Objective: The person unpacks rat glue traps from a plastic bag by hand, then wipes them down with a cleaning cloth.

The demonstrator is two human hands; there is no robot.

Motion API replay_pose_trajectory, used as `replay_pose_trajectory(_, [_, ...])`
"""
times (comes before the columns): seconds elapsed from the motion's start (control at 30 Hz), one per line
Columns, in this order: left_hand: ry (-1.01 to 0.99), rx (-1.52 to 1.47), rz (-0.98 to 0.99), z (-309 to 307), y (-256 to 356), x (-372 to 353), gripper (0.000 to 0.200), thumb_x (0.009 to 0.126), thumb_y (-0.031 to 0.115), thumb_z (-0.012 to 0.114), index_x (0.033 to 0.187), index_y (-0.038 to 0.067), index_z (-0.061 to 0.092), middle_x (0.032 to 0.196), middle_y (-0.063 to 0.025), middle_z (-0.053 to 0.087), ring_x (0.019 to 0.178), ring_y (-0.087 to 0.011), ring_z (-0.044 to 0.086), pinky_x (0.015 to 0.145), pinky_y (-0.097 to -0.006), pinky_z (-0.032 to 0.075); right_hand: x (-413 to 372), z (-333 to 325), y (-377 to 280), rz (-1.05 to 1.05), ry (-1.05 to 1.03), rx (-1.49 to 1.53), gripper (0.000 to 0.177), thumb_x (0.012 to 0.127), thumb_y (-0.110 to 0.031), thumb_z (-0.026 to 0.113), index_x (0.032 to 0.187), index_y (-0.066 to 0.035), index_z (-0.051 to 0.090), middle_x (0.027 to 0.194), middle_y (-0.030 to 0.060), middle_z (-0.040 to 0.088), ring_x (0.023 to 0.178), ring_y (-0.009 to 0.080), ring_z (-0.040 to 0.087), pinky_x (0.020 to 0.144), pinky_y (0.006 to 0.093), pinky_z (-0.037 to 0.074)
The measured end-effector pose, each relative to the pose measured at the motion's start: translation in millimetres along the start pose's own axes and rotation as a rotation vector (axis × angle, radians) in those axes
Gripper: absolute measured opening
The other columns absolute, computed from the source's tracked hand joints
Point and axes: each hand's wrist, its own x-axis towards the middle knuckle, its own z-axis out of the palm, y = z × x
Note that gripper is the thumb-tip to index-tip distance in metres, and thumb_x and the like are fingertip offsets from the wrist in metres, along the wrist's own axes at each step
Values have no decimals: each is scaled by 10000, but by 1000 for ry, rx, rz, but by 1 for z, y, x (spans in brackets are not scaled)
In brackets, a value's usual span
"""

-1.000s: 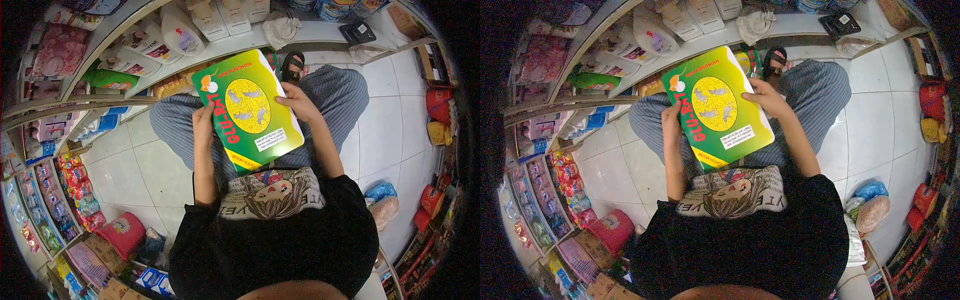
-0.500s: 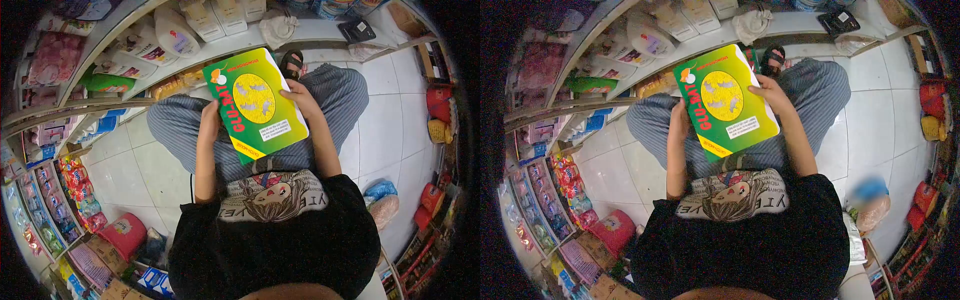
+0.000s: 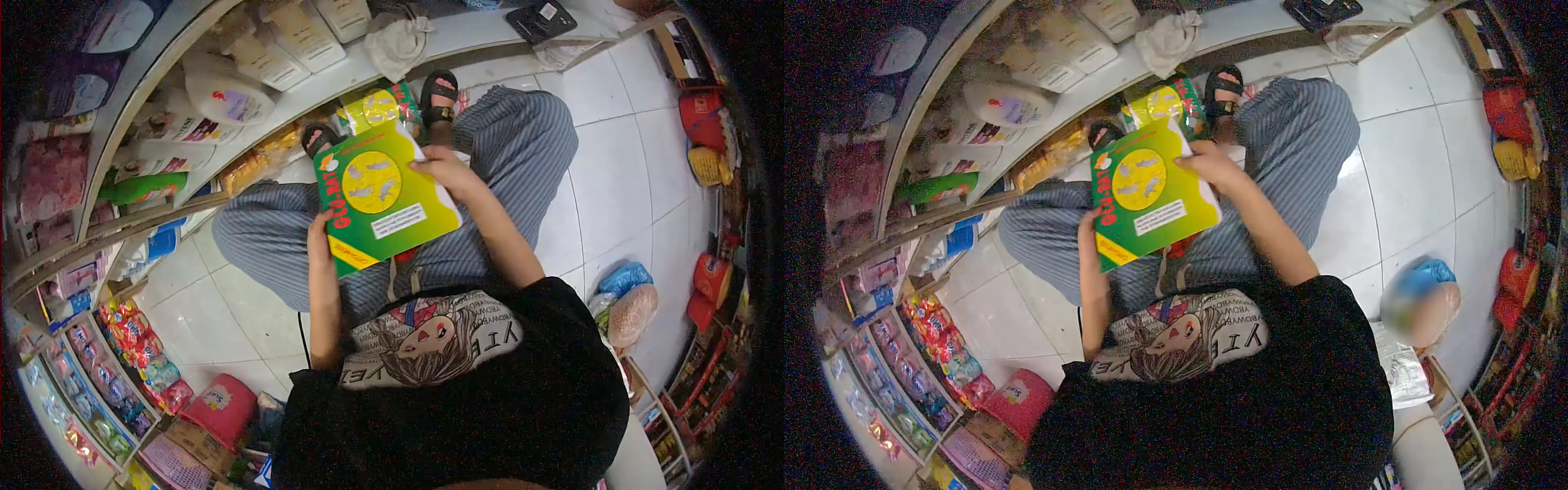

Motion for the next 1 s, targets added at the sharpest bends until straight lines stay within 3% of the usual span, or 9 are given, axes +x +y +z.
replay_pose_trajectory(0.17, [24, -111, 24, 37, 19, -18, 350, 721, 181, 484, 1021, 10, 427, 941, -105, 528, 802, -207, 530, 702, -292, 434, 5, -1, -8, 24, -104, 56, 257, 677, -91, 530, 874, 73, 502, 778, 116, 551, 674, 168, 533, 594, 257, 416])
replay_pose_trajectory(0.4, [-2, 38, -100, 17, 18, 5, 308, 749, 191, 485, 965, -27, 469, 871, -125, 552, 742, -204, 551, 687, -286, 440, 7, -3, 0, 65, -55, 65, 245, 694, -85, 505, 894, 56, 488, 778, 100, 550, 666, 161, 534, 596, 253, 413])
replay_pose_trajectory(0.47, [14, 243, -74, 19, 23, 13, 298, 752, 196, 479, 922, -49, 491, 842, -125, 558, 702, -186, 556, 663, -269, 441, 4, -7, -4, 52, -49, 128, 253, 688, -102, 514, 891, 46, 490, 770, 100, 552, 657, 159, 540, 591, 249, 416])
replay_pose_trajectory(0.57, [-76, 458, -39, 50, 18, 39, 398, 773, 297, 449, 995, -33, 466, 941, -105, 523, 802, -160, 523, 701, -253, 410, -12, -21, -29, -6, -63, 641, 245, 651, -123, 520, 852, 15, 510, 733, 90, 553, 647, 157, 542, 596, 257, 434])
replay_pose_trajectory(0.63, [-152, 353, -177, 80, 16, 65, 490, 789, 372, 395, 1120, 13, 356, 1125, -109, 401, 975, -199, 433, 810, -289, 355, -3, -29, -22, -95, 158, 847, 276, 652, -91, 479, 914, -5, 458, 784, 99, 531, 583, 162, 529, 547, 260, 432])
replay_pose_trajectory(0.7, [-409, -76, -370, 77, -1, 101, 561, 772, 465, 351, 1077, -3, 400, 1025, -123, 479, 892, -218, 490, 769, -300, 394, -12, -29, -35, -162, 304, 877, 315, 658, -81, 465, 964, -17, 420, 796, 101, 518, 538, 154, 515, 482, 249, 428])
replay_pose_trajectory(0.77, [-407, -64, -368, 66, -13, 124, 557, 772, 461, 353, 1077, -2, 398, 1026, -124, 478, 895, -220, 488, 772, -304, 391, -25, -25, -39, -206, 395, 565, 395, 675, -66, 440, 1049, -55, 314, 796, 98, 491, 466, 121, 469, 345, 209, 352])
replay_pose_trajectory(0.87, [-396, -32, -335, 58, -42, 141, 545, 774, 449, 360, 1080, 0, 394, 1028, -124, 474, 904, -225, 480, 781, -315, 383, -24, -16, -38, -316, 506, 546, 417, 689, -61, 426, 1073, -75, 267, 748, 75, 473, 416, 91, 413, 281, 181, 260])
replay_pose_trajectory(1.0, [-397, -16, -290, 72, -74, 199, 529, 776, 433, 369, 1083, 2, 387, 1031, -125, 469, 916, -233, 470, 794, -331, 371, -23, -13, -38, -337, 508, 665, 411, 691, -61, 431, 1073, -82, 281, 779, 54, 468, 458, 96, 436, 304, 190, 295])
